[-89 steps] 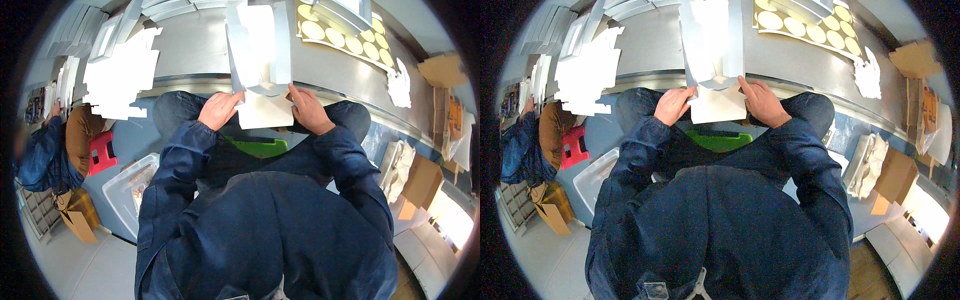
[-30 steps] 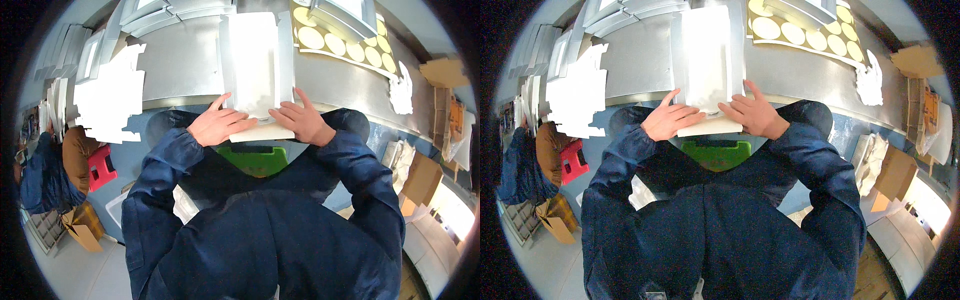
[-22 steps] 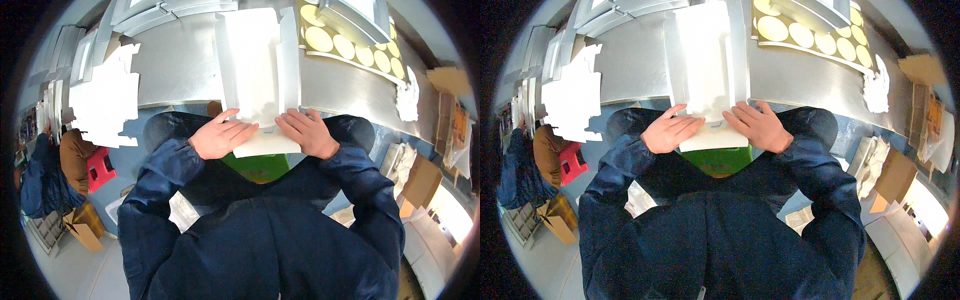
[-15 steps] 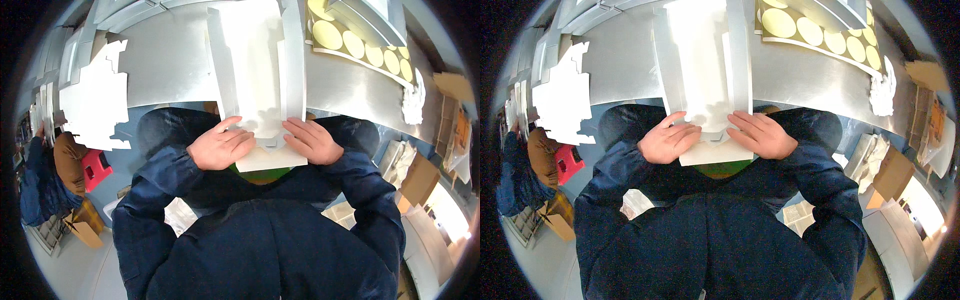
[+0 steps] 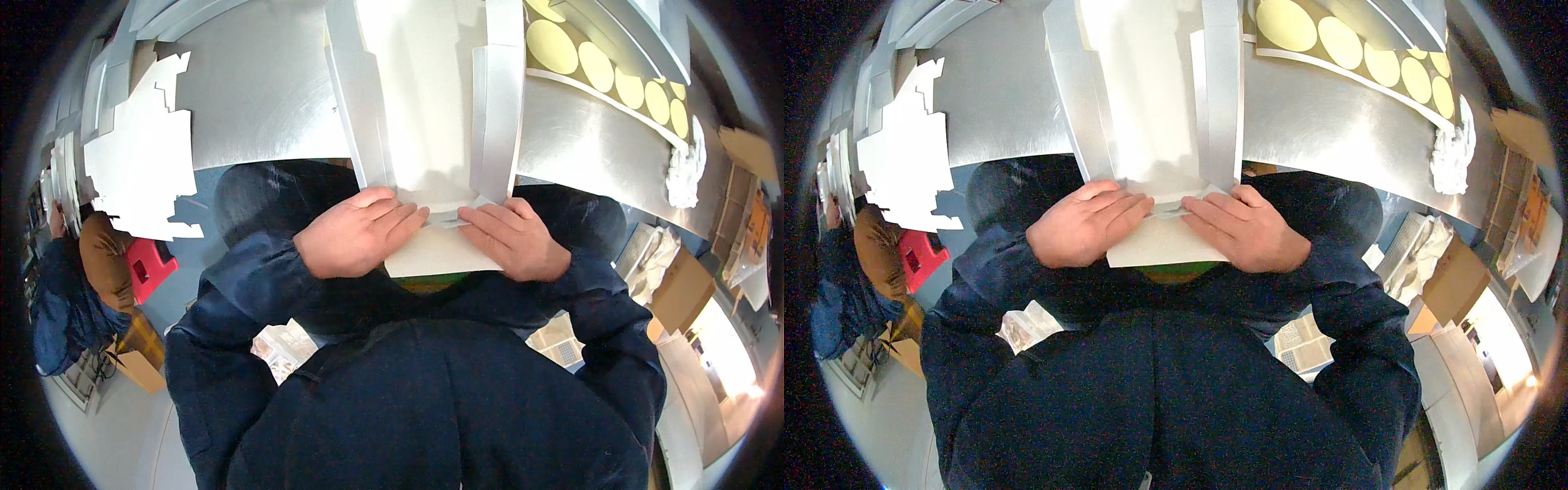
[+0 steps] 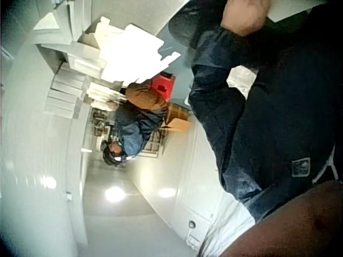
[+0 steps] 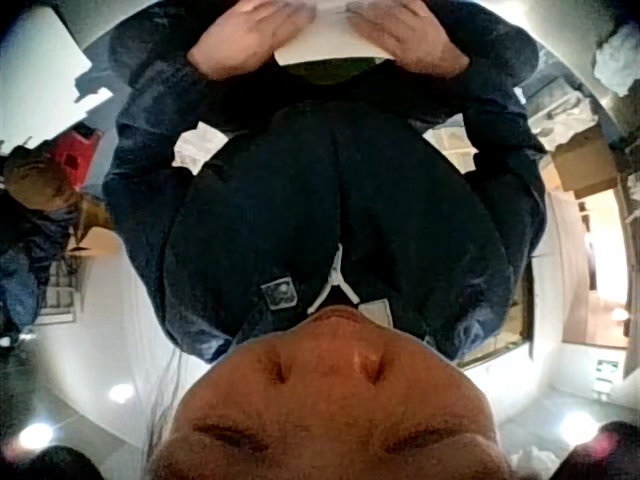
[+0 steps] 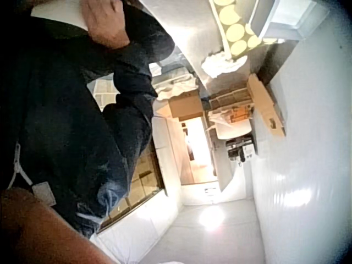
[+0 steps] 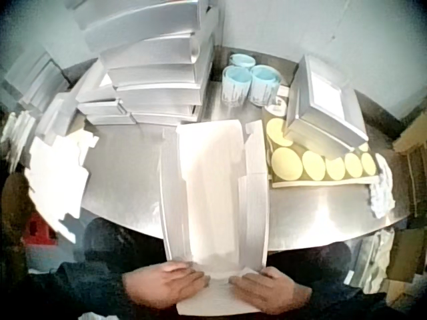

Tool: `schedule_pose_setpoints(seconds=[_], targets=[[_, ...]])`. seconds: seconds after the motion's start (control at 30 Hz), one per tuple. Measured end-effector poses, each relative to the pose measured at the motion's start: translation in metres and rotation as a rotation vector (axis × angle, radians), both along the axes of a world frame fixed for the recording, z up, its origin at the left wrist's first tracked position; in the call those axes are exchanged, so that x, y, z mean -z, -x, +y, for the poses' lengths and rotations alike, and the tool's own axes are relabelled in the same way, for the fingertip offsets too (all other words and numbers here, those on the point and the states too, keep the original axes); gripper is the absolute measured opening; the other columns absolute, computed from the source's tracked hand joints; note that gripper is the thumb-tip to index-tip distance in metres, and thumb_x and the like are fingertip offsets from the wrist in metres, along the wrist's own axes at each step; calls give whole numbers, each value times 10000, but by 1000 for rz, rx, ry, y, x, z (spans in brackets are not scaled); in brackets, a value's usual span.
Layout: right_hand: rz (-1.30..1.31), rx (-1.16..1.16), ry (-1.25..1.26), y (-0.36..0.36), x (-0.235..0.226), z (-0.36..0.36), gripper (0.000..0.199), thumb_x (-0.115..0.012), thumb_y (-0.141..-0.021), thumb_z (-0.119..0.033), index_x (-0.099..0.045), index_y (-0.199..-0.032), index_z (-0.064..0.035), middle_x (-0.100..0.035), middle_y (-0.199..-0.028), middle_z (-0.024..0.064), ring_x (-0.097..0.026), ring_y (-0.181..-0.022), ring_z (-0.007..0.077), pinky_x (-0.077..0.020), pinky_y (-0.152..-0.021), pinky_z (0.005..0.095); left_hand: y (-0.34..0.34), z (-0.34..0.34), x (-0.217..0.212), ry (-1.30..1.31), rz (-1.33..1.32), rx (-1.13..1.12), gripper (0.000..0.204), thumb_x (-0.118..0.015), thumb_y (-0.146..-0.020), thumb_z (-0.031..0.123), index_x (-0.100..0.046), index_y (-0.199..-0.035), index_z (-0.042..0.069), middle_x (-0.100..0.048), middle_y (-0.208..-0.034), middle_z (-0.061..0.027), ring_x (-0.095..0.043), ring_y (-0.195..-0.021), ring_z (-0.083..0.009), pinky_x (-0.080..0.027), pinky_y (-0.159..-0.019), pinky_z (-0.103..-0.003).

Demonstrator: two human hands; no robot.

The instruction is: The person folds flat cardboard cutouts into rectangular boxes, pressing the edges to secure them, and sets the finished boxes aside.

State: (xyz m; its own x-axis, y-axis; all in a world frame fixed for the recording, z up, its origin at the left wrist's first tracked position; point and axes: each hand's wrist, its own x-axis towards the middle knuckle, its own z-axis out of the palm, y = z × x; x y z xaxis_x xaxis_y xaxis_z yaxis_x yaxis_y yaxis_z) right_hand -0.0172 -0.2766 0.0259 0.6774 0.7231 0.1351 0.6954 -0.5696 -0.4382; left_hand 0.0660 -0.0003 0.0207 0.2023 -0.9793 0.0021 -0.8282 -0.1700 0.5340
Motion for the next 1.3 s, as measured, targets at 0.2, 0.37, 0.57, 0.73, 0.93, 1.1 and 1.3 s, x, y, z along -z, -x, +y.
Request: schedule_pose_setpoints(seconds=[0.2,0.37,0.57,0.73,0.93,1.1,1.3], targets=[[101,97,-21,-1,-4,2,471,-556,-761,-132,-556,-1208,16,-559,-1232,136,-571,-1005,235,-405,-863,369,-15,-7,-26,-122,269,-10,541,-589,-766,86,-446,-1269,-53,-603,-1135,-193,-589,-1061,-268,-359,-1027,-389],[137,125,-20,-2,-8,1,568,-617,-717,-153,-519,-1249,16,-534,-1259,136,-550,-1046,239,-390,-873,368,-27,-14,-24,-19,215,11,356,-534,-797,89,-539,-1123,-55,-624,-1009,-159,-601,-1001,-239,-407,-957,-335],[227,148,26,-3,-17,4,705,-697,-657,-184,-467,-1294,11,-492,-1278,130,-507,-1103,252,-369,-925,388,1,-21,-13,-82,-171,-101,244,-530,-743,88,-592,-967,12,-574,-685,-47,-613,-719,-183,-450,-847,-317],[264,88,8,-6,-20,6,710,-712,-655,-176,-459,-1291,12,-496,-1253,134,-492,-1113,284,-376,-959,399,11,-31,-10,-38,-265,-195,59,-552,-698,98,-512,-709,57,-529,-554,-39,-570,-549,-182,-427,-718,-277],[289,86,20,-7,-22,11,689,-723,-656,-120,-463,-1280,13,-493,-1261,139,-489,-1101,312,-390,-948,404,16,-32,-5,-5,-269,-239,58,-553,-702,92,-503,-701,63,-521,-533,-42,-571,-528,-188,-428,-722,-276],[313,54,119,-10,-24,14,637,-727,-682,-123,-480,-1257,-3,-514,-1227,125,-496,-1091,297,-400,-945,387,12,-24,-16,-136,-199,-206,285,-554,-751,81,-623,-1024,33,-623,-732,-50,-643,-769,-183,-401,-975,-376],[312,80,95,-7,-20,10,623,-735,-680,-113,-499,-1250,-32,-527,-1234,110,-495,-1101,298,-405,-952,383,5,8,-30,-111,-155,-230,363,-549,-797,96,-585,-1158,95,-609,-1156,-40,-523,-1169,-170,-220,-1109,-505]])
